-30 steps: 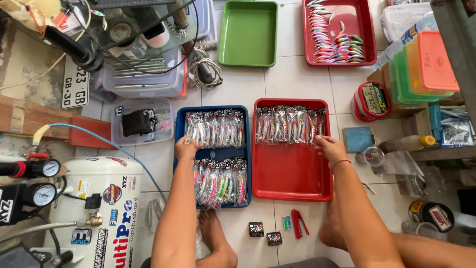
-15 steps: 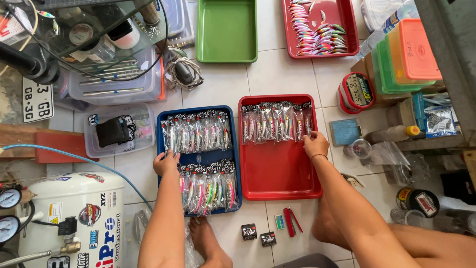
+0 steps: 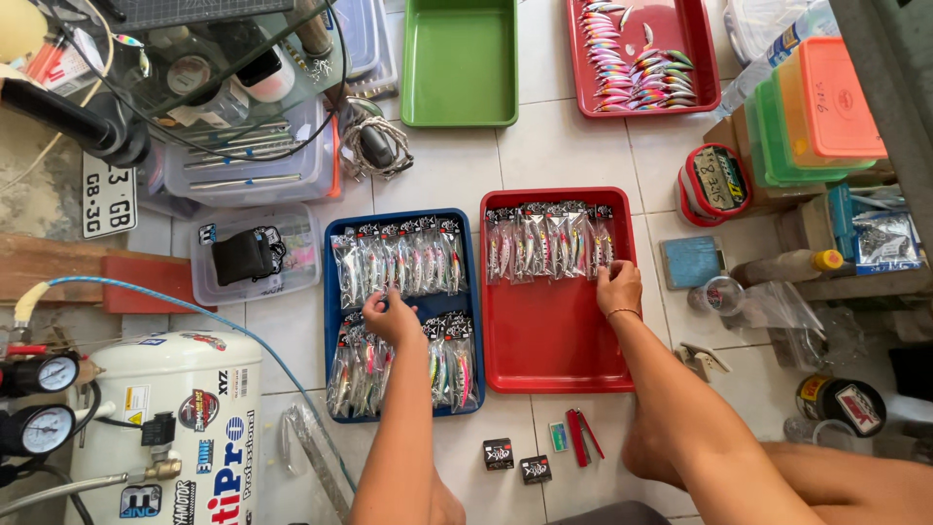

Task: The person organizes fishing lures by taking them out of plastic bags, checking them, and placing them into a red tray while sitting on the floor.

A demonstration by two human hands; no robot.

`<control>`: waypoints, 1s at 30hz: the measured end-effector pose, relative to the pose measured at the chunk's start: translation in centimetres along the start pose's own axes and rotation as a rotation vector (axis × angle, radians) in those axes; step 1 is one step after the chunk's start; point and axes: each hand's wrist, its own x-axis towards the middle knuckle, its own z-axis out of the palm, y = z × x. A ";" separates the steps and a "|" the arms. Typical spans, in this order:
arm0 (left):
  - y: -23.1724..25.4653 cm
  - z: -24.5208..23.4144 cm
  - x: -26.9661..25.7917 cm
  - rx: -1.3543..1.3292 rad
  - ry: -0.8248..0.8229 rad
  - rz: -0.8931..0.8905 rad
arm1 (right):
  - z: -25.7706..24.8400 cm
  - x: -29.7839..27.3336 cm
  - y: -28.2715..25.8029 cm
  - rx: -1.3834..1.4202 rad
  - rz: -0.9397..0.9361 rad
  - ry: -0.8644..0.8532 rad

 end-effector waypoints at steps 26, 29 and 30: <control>7.2 0.4 -15.0 -0.105 -0.845 -0.058 | -15.1 -10.3 -17.3 0.745 0.185 -0.675; 13.0 -1.5 -17.4 -0.178 -0.905 -0.015 | -20.2 -11.7 -23.3 0.776 -0.076 -0.877; 14.9 -2.3 -18.0 -0.217 -0.926 0.005 | -21.8 -12.4 -25.1 0.775 -0.187 -0.977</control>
